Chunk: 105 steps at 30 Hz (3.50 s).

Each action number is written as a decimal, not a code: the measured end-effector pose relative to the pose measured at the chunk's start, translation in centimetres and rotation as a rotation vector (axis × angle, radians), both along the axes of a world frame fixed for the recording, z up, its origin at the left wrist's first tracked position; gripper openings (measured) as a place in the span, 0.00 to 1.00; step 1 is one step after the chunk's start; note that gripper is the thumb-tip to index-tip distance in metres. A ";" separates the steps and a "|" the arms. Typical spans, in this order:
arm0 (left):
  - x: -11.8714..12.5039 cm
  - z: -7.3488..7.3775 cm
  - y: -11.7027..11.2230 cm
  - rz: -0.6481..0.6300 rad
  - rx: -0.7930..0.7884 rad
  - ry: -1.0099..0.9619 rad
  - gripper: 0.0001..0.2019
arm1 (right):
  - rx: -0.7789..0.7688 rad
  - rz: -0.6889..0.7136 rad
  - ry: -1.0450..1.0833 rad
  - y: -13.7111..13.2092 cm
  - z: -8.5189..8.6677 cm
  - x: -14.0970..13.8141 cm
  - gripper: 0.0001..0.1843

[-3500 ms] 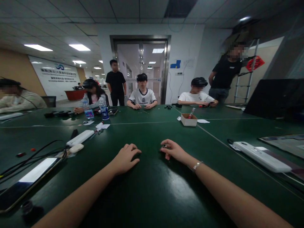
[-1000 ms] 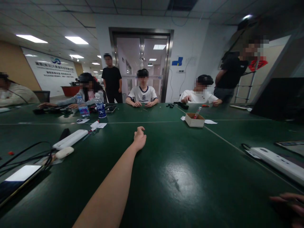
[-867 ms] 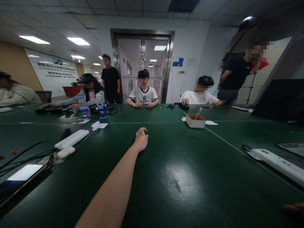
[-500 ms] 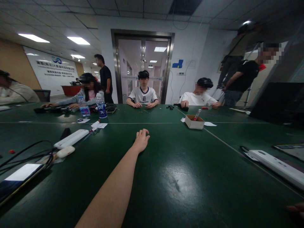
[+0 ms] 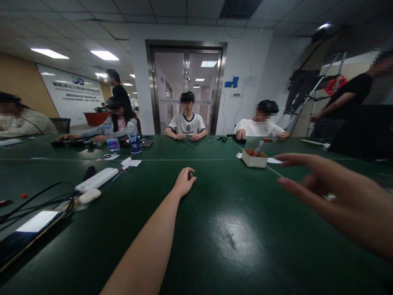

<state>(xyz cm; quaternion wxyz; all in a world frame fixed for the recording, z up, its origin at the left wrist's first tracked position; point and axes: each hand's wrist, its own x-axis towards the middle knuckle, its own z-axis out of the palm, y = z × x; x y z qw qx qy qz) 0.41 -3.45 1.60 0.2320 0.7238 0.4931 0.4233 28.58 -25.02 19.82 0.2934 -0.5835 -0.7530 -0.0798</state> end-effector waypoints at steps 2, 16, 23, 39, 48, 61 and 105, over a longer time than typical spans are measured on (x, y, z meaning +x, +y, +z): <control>-0.2 0.1 0.1 -0.020 -0.051 -0.039 0.12 | -0.229 0.144 0.033 3.6 1.5 -4.2 0.23; -0.4 -0.1 1.2 0.019 -0.095 -0.398 0.10 | -0.720 0.453 1.044 22.6 -17.1 -13.3 0.21; -0.4 0.0 1.4 0.012 -0.131 -0.600 0.15 | -0.723 0.560 1.064 23.0 -17.6 -13.4 0.13; -0.6 -0.3 1.3 -0.029 -0.169 -0.518 0.15 | -0.804 0.500 1.348 22.7 -17.1 -13.0 0.02; -0.8 -0.3 1.4 -0.106 -0.224 -0.597 0.15 | -0.765 0.465 1.397 22.7 -17.0 -12.9 0.00; -0.5 -0.4 1.8 -0.054 -0.312 -0.588 0.13 | -0.727 0.454 1.286 23.1 -17.7 -13.0 0.04; -0.6 0.1 0.5 0.068 -0.247 -0.154 0.16 | -0.769 0.442 1.310 22.5 -16.8 -13.1 0.07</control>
